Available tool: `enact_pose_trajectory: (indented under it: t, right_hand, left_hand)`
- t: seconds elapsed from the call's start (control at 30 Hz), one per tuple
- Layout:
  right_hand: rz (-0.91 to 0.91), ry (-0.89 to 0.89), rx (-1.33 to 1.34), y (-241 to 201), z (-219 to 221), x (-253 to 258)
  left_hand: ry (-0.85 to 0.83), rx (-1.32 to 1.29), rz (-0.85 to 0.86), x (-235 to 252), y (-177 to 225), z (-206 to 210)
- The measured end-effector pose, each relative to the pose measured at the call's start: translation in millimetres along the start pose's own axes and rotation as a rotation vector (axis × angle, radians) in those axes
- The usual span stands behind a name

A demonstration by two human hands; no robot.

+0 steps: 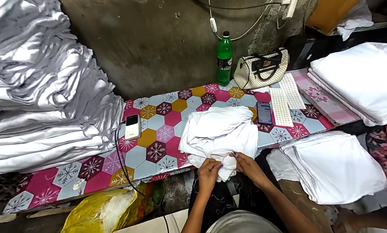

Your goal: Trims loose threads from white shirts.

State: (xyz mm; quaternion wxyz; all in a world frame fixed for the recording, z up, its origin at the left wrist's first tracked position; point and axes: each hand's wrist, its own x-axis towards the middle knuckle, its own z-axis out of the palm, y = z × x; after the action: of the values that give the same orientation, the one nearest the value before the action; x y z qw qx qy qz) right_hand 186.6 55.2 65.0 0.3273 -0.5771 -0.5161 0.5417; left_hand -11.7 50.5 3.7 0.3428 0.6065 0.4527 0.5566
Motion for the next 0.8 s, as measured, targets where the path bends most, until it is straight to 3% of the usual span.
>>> enact_pose_trajectory:
  t: [0.07, 0.17, 0.23, 0.3, 0.4, 0.57, 0.8]
  right_hand:
    - [0.080, 0.000, 0.061, -5.0, -10.4, -7.7]
    - [0.161, -0.076, 0.190, -11.2, -24.9, -19.0]
    - [0.156, -0.138, 0.296, -15.6, -27.4, -25.7]
    - [0.157, -0.197, 0.346, -22.0, -23.9, -29.0]
    - [0.169, -0.228, 0.336, -24.6, -14.7, -27.7]
    - [0.162, -0.272, 0.353, -21.6, -16.9, -33.1]
    - [0.315, -0.384, 0.325, -13.4, -21.4, -35.0]
  left_hand:
    - [-0.196, -0.001, -0.073, -17.8, -2.2, -28.1]
    - [-0.506, 0.224, -0.226, -29.4, 5.0, -60.5]
    - [-0.606, 0.348, -0.362, -24.1, 25.6, -65.7]
    - [-0.458, 0.364, -0.347, -18.2, 49.9, -50.9]
    - [-0.117, 0.328, -0.104, -17.0, 56.1, -6.9]
    - [-0.028, 0.432, 0.058, -23.3, 19.9, 28.9]
    - [0.021, 0.111, -0.203, -27.6, 22.9, 19.4]
